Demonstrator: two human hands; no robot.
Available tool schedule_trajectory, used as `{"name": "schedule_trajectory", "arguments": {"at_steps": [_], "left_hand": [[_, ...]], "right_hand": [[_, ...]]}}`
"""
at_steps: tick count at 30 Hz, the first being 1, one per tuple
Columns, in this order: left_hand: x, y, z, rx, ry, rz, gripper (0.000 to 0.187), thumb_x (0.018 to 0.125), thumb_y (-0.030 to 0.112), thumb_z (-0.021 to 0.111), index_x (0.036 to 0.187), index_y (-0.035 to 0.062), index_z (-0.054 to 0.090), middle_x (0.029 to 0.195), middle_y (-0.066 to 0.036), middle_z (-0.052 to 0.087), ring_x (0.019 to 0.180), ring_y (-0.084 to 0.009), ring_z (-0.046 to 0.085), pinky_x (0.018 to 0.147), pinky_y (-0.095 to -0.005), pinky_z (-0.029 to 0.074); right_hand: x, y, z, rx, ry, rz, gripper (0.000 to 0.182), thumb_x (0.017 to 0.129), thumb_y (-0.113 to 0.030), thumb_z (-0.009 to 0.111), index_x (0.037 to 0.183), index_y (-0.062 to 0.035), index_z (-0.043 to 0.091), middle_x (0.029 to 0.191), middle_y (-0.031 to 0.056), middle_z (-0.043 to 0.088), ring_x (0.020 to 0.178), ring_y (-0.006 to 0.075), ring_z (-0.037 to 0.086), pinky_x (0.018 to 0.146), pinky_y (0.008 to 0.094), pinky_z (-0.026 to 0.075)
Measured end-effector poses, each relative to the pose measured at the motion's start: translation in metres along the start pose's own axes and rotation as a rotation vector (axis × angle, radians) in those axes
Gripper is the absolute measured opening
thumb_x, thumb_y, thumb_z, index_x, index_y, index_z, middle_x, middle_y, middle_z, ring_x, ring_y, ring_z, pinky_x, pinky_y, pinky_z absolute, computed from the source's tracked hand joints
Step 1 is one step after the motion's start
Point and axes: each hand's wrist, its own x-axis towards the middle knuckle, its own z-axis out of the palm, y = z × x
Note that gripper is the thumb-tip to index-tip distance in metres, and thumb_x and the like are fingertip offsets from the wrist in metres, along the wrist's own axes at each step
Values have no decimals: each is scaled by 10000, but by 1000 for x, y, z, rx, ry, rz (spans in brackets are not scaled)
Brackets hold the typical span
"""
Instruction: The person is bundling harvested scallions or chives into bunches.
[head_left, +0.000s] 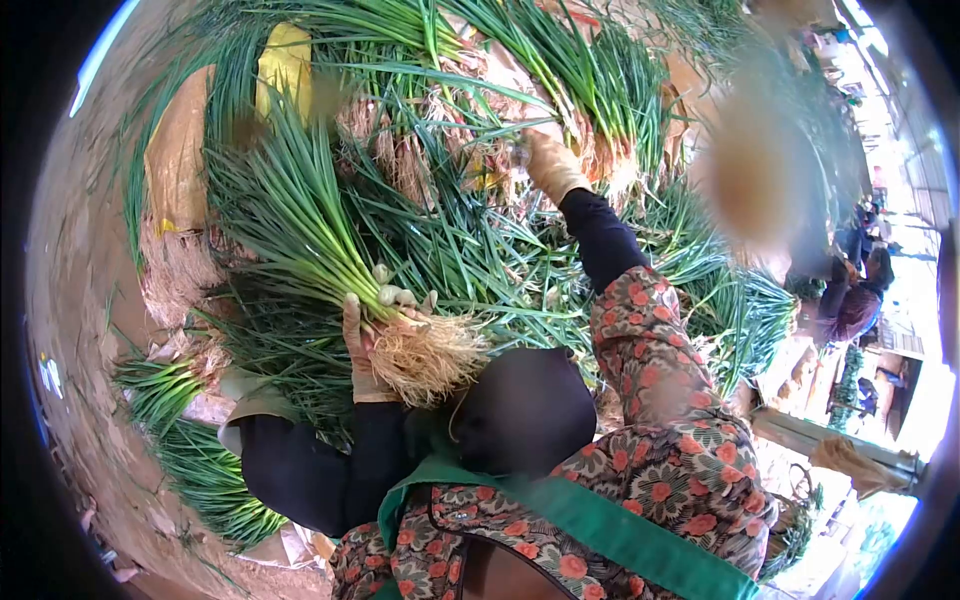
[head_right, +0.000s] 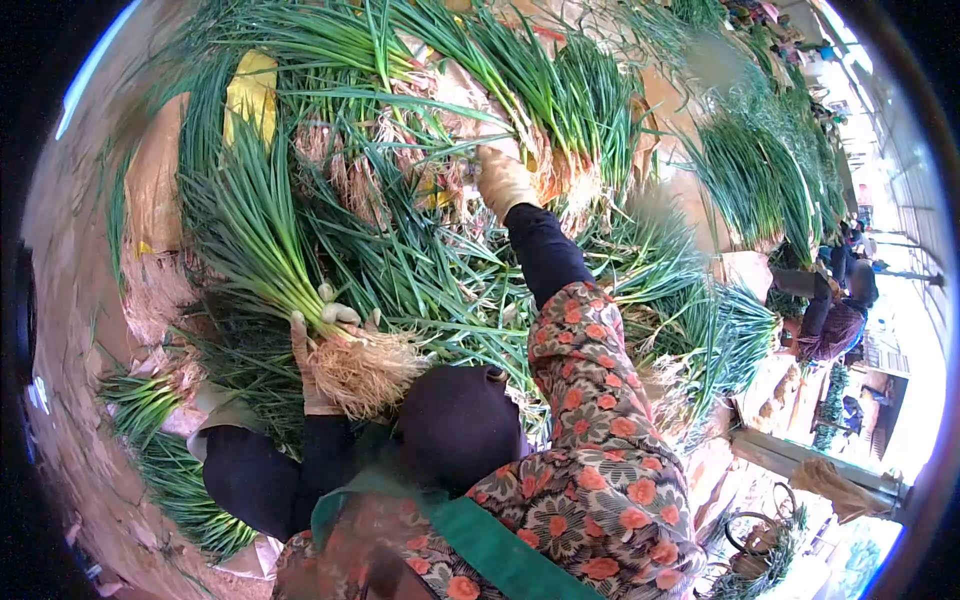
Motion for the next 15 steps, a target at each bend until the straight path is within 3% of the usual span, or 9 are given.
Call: {"name": "schedule_trajectory", "arguments": {"at_steps": [2,4,6,8,9,10,12,14,15], "left_hand": [[2,0,2,22,45,4,398,884,363,553,1138,65,482,844,-9,573,858,-166,569,1002,-476,330],[3,1,2,33,56,-6,345,878,348,565,1073,73,491,793,-3,574,847,-175,594,1014,-452,335],[3,2,-8,56,36,-28,350,871,345,577,1077,75,495,794,-6,577,823,-171,598,1000,-421,360],[3,-3,-2,93,158,-13,346,867,346,583,1071,77,507,789,-4,577,741,-168,586,944,-370,411],[4,-4,-1,113,187,-5,343,867,347,582,1069,78,510,792,-5,578,731,-167,582,934,-366,417],[3,-6,1,133,220,6,341,868,347,581,1067,80,512,794,-5,578,721,-167,578,923,-362,424],[7,-6,-2,218,199,38,391,868,384,566,1065,51,507,754,-25,580,700,-185,575,838,-369,435],[12,-2,-18,315,102,54,424,867,406,558,1060,32,504,729,-35,579,689,-196,573,790,-377,435],[12,-3,-18,321,151,77,469,867,424,547,1073,6,499,702,-49,576,672,-214,567,740,-380,424]], "right_hand": [[-15,-6,6,-41,-65,58,269,865,-231,498,1089,-101,568,933,194,623,827,344,617,740,449,479],[-33,-33,-21,270,-130,69,342,885,-378,515,1082,-116,612,873,176,645,827,325,626,742,400,489],[-42,-29,-23,199,-82,54,342,886,-381,525,1030,-84,617,860,173,647,808,316,626,736,364,492],[-13,35,28,525,215,134,303,903,-323,511,990,-51,614,877,154,655,804,293,629,710,346,496],[-4,46,15,317,373,150,186,838,-210,551,916,-65,638,814,171,648,774,334,629,679,386,495],[-5,45,-5,316,325,265,193,848,-201,500,900,-79,640,799,169,649,787,329,636,685,392,501],[24,144,79,-1007,-196,-234,251,902,-188,428,1002,-89,636,912,97,661,866,254,628,997,532,312],[28,108,58,-390,-202,106,330,913,-245,371,1024,-94,642,891,178,658,886,336,633,873,453,452],[29,100,61,-267,-58,200,329,929,-237,358,1072,-91,616,930,157,656,873,305,638,891,413,444]]}}
